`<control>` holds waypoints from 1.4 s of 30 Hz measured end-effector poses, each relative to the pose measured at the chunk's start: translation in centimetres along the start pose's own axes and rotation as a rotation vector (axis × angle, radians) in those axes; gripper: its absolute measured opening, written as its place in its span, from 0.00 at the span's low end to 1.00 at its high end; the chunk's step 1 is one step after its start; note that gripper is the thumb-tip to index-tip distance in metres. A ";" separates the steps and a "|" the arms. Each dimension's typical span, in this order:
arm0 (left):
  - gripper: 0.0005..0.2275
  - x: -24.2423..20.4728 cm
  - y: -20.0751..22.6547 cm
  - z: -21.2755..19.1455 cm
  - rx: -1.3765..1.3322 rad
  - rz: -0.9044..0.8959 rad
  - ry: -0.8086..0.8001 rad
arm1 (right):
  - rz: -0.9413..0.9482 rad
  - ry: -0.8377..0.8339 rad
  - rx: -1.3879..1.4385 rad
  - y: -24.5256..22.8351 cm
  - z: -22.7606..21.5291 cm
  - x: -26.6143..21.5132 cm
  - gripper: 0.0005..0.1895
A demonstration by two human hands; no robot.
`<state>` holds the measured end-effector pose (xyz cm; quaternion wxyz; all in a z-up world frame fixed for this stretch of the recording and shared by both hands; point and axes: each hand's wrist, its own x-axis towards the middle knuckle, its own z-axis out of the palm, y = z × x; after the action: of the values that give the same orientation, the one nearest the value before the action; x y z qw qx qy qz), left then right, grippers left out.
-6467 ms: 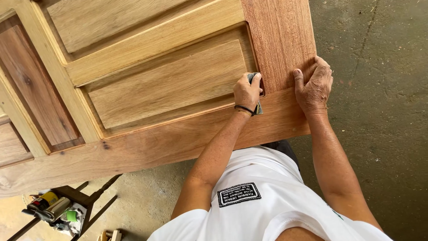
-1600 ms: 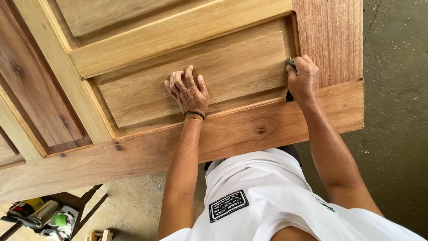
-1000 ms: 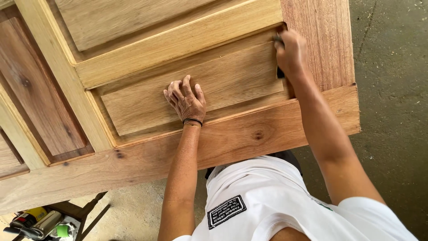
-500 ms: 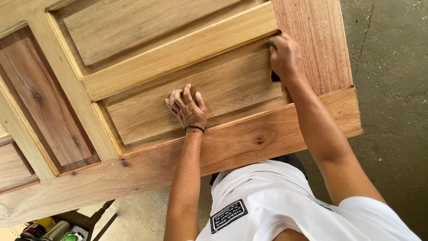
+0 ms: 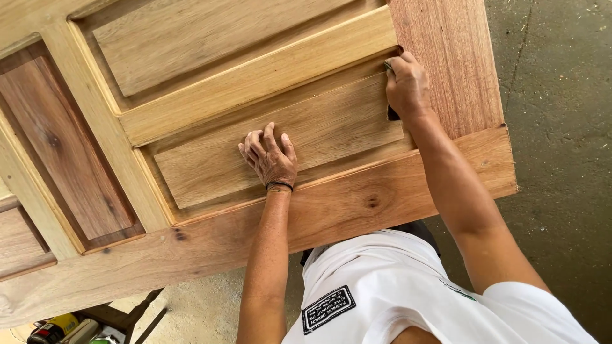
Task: Sanding the surface and edges of a wooden door using sandpaper
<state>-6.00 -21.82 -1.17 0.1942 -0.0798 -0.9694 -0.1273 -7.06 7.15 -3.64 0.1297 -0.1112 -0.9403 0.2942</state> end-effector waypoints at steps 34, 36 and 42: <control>0.13 0.4 0.3 -0.6 0.002 -0.007 0.020 | 0.089 -0.129 -0.235 -4.1 -4.5 -6.1 0.09; 0.13 0.3 0.3 -0.6 -0.007 -0.006 0.016 | 0.108 -0.097 -0.229 -3.6 -3.8 -6.2 0.09; 0.13 0.2 0.1 -0.4 -0.001 -0.002 0.010 | 0.007 -0.054 -0.235 -2.6 -1.7 0.6 0.08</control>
<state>-5.98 -21.78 -0.71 0.1987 -0.0784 -0.9685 -0.1283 -7.42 6.15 -0.67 0.0895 -0.1208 -0.9711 0.1855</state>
